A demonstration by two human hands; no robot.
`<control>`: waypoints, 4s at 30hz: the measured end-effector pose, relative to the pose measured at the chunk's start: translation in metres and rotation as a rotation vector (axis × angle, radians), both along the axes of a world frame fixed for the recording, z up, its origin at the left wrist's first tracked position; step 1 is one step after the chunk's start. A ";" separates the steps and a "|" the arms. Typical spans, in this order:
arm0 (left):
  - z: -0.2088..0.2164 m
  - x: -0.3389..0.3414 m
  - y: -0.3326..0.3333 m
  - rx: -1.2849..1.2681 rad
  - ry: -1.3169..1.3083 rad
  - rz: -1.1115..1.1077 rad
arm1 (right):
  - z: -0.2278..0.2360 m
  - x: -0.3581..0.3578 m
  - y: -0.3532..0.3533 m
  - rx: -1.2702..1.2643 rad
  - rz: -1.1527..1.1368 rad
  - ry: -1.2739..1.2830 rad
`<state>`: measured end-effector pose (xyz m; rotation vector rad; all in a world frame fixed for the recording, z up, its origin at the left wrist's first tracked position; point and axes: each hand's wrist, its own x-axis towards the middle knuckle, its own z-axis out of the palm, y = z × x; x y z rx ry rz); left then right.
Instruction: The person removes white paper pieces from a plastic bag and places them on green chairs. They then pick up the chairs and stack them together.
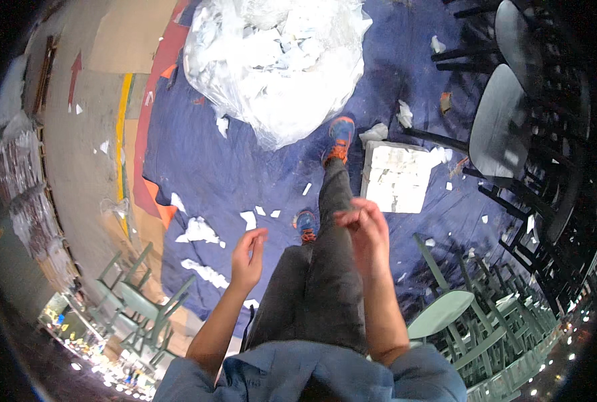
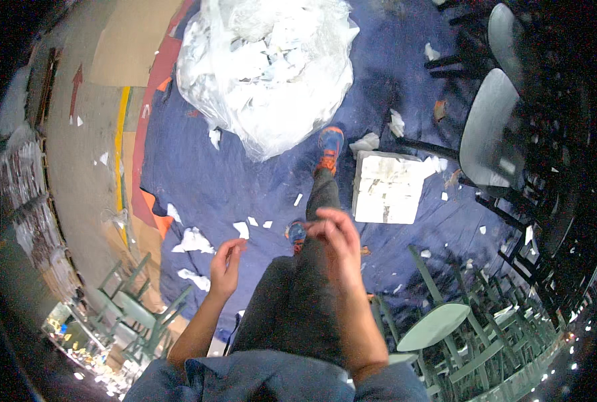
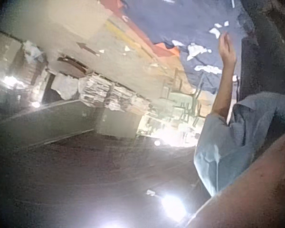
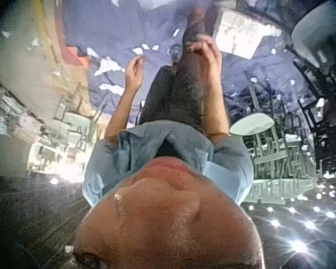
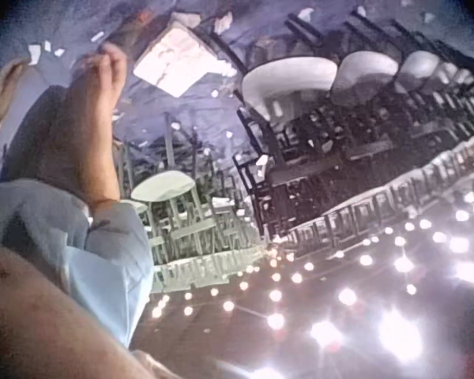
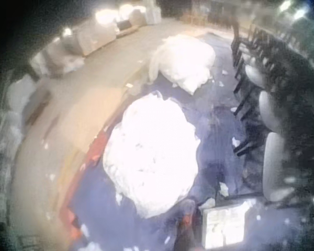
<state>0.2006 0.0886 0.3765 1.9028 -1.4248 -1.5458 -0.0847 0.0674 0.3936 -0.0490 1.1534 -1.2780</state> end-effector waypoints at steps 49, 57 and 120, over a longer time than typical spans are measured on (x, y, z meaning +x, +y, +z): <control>-0.257 0.271 -0.593 -0.244 -0.519 -0.019 | -0.484 0.357 -0.655 -0.999 1.669 2.049; -0.263 0.264 -0.628 -0.504 -0.482 -0.089 | -0.507 0.301 -0.619 -0.595 1.816 1.974; -0.268 0.104 -0.460 0.530 0.552 0.365 | -0.264 0.196 -0.445 0.229 0.438 -0.157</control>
